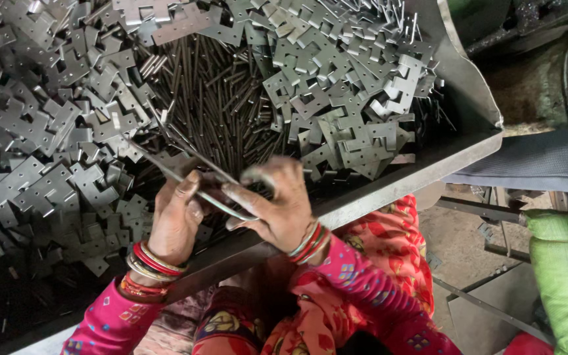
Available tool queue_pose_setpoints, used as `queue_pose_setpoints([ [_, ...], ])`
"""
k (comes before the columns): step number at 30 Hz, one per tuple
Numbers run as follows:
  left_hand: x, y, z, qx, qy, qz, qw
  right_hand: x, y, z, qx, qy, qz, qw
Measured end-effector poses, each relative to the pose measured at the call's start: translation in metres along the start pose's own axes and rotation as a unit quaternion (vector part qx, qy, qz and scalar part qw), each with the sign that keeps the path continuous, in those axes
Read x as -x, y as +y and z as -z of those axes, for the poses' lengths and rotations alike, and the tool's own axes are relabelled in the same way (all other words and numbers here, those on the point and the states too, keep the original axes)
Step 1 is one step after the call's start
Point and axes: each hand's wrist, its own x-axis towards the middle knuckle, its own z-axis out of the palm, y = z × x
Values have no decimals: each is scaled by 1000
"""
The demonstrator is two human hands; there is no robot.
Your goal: The person inserts metal rods into pre-drilled holes on flat metal brackets, then places the assembled units into a large metal bin. The task is performed by hand using a steady repetitive motion.
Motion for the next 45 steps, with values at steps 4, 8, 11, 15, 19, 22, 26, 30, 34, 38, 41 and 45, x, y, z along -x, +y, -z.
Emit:
queue_pose_setpoints([
  [4, 1, 5, -9, -10, -95, 7, 995, -40, 7, 17, -240, -24, -52, 969],
  [8, 10, 18, -25, -300, 35, -172, 938, -76, 25, 41, -414, -36, -131, 900],
  [11, 9, 27, -30, -428, 14, -284, 858, -92, 46, 36, -479, -97, -228, 842],
  [15, -8, 10, -32, -454, -73, -196, 866, -94, 89, -47, -325, -79, -328, 884],
  [19, -47, -23, -13, -496, -57, -156, 853, -72, 164, -136, -52, -17, -306, 950],
  [22, -72, -43, 9, -477, -38, -11, 878, -49, 199, -178, 38, -25, -309, 950],
  [26, -88, -59, 18, -503, 22, -126, 855, -62, 215, -198, -5, -52, -330, 942],
  [30, -87, -52, 13, -504, 89, -187, 838, -93, 181, -188, -55, 22, -197, 979],
  [34, -79, -35, -5, -504, 94, -274, 814, -120, 140, -136, -136, 111, -110, 978],
  [38, -75, 0, -24, -519, 102, -401, 748, -145, 97, -83, -198, 177, -63, 962],
  [41, -68, 26, -32, -503, 111, -411, 752, -151, 72, -58, -224, 202, -16, 953],
  [45, -56, 40, -34, -511, 89, -413, 749, -148, 65, -57, -275, 176, -32, 945],
])
